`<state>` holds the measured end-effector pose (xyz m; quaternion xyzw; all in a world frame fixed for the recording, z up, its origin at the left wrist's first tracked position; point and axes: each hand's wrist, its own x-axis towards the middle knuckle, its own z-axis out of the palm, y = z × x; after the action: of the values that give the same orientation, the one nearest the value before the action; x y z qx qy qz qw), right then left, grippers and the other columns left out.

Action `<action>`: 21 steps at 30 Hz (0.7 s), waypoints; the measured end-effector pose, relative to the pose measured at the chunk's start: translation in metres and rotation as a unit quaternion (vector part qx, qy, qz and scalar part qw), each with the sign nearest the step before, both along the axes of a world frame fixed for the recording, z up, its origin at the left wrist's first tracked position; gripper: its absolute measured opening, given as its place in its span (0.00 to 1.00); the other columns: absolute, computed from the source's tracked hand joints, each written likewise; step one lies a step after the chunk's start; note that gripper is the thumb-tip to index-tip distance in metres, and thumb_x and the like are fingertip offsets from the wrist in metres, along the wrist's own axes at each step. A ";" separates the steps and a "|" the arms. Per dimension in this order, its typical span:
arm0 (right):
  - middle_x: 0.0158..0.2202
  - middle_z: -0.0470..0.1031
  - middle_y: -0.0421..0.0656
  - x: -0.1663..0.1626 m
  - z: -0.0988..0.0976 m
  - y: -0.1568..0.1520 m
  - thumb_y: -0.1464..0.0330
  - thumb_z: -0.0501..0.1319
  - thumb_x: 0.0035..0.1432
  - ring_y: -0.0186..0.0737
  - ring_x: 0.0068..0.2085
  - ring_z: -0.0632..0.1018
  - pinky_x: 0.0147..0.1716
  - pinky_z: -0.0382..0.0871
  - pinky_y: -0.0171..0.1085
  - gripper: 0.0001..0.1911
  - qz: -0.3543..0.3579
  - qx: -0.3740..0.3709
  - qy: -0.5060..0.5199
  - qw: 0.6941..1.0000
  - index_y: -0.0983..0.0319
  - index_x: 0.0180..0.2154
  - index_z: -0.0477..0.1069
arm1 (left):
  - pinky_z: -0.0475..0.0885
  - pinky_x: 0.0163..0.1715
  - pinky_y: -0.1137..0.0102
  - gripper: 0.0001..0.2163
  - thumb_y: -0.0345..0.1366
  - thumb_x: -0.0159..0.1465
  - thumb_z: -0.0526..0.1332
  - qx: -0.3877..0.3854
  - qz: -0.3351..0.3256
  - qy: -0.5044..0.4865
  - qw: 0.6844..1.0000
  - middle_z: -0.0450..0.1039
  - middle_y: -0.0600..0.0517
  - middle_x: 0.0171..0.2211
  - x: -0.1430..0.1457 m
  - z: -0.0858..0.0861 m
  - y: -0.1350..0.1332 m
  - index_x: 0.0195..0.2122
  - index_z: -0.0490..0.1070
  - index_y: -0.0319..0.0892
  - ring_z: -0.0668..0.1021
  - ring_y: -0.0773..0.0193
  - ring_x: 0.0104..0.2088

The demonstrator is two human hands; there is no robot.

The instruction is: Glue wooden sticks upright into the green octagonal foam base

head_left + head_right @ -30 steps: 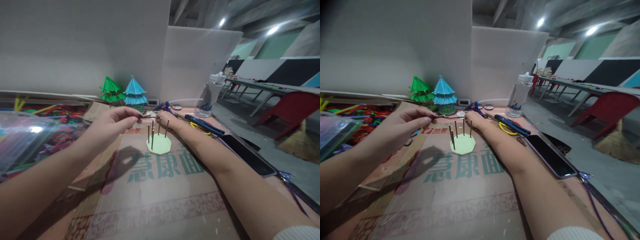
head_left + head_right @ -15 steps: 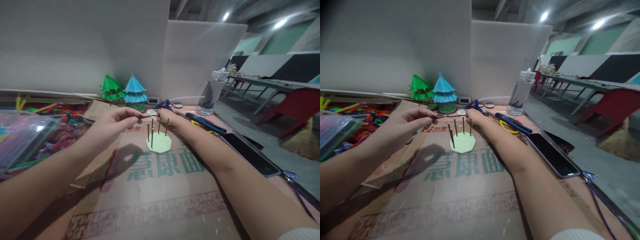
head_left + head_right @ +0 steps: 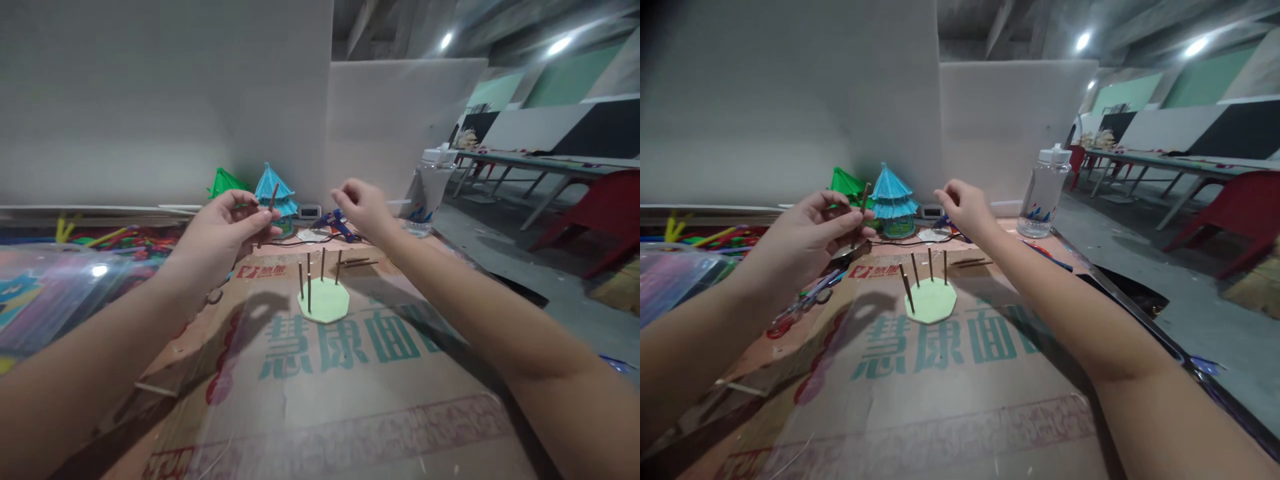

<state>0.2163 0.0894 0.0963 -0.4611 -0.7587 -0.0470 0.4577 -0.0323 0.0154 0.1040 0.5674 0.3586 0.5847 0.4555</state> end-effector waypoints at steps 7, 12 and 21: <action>0.37 0.81 0.40 -0.010 -0.011 -0.094 0.73 0.53 0.72 0.34 0.36 0.80 0.37 0.72 0.33 0.18 0.228 0.271 -0.151 0.923 0.57 0.59 0.69 | 0.76 0.24 0.73 0.13 0.31 0.60 0.69 0.065 -0.102 0.064 0.991 0.72 0.59 0.27 0.039 0.002 -0.038 0.37 0.63 0.44 0.78 0.69 0.23; 0.44 0.83 0.45 -0.011 -0.024 -0.111 0.76 0.52 0.71 0.37 0.43 0.83 0.42 0.78 0.36 0.25 0.238 0.263 -0.152 0.922 0.61 0.67 0.60 | 0.71 0.20 0.77 0.15 0.29 0.58 0.69 0.066 -0.112 0.074 0.989 0.71 0.60 0.27 0.044 -0.006 -0.040 0.40 0.62 0.44 0.77 0.71 0.22; 0.48 0.83 0.45 -0.009 -0.024 -0.116 0.74 0.53 0.71 0.40 0.48 0.82 0.47 0.78 0.40 0.23 0.224 0.196 -0.198 0.934 0.58 0.65 0.65 | 0.76 0.23 0.70 0.27 0.32 0.57 0.70 0.052 -0.075 0.116 0.989 0.71 0.58 0.28 0.043 -0.019 -0.045 0.56 0.64 0.49 0.80 0.63 0.25</action>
<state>0.2070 -0.0269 0.0723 -0.1612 -0.8933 -0.1819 0.3780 0.0107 -0.0294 0.0855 0.6795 0.3347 0.4973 0.4230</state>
